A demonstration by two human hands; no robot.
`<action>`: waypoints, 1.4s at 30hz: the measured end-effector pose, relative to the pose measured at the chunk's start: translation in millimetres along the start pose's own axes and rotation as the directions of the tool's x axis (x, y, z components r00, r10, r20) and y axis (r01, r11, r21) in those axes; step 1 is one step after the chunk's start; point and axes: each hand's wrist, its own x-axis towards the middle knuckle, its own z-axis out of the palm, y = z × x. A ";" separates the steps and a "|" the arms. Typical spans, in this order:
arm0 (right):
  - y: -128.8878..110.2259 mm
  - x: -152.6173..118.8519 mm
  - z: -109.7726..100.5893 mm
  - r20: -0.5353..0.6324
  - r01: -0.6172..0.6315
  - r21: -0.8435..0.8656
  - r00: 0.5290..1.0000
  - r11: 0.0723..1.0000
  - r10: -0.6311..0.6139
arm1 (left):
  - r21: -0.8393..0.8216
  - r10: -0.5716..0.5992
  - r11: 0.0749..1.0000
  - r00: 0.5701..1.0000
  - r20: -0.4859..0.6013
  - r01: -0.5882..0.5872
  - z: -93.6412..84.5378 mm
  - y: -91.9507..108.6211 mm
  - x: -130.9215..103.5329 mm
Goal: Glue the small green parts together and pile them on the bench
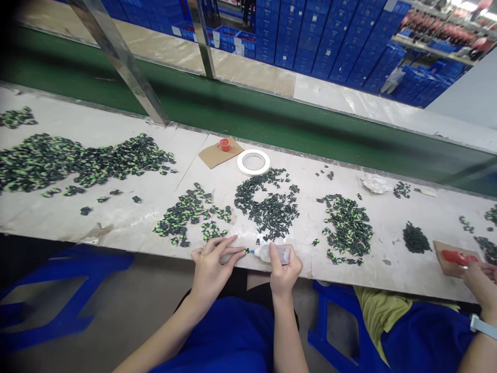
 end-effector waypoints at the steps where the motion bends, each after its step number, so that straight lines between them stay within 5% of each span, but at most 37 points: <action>1: -0.4 -0.1 0.3 -0.003 -0.001 0.001 1.000 1.000 0.001 | 0.007 0.000 1.000 1.000 -0.002 0.000 -0.4 0.4 0.2; 28: -3.7 0.0 1.5 -0.022 -0.039 0.064 0.999 0.997 0.041 | 0.015 -0.005 1.000 1.000 0.002 0.005 0.6 -1.2 0.8; 35: 5.0 5.5 -7.8 -0.315 -0.080 0.362 0.927 0.929 0.202 | 0.017 0.068 0.997 0.997 0.036 -0.069 -1.9 -3.8 3.4; 42: 18.6 30.1 -18.3 -0.325 -0.064 0.294 0.932 0.954 0.163 | 0.142 0.214 0.967 0.977 0.012 -0.213 -2.0 -3.9 4.1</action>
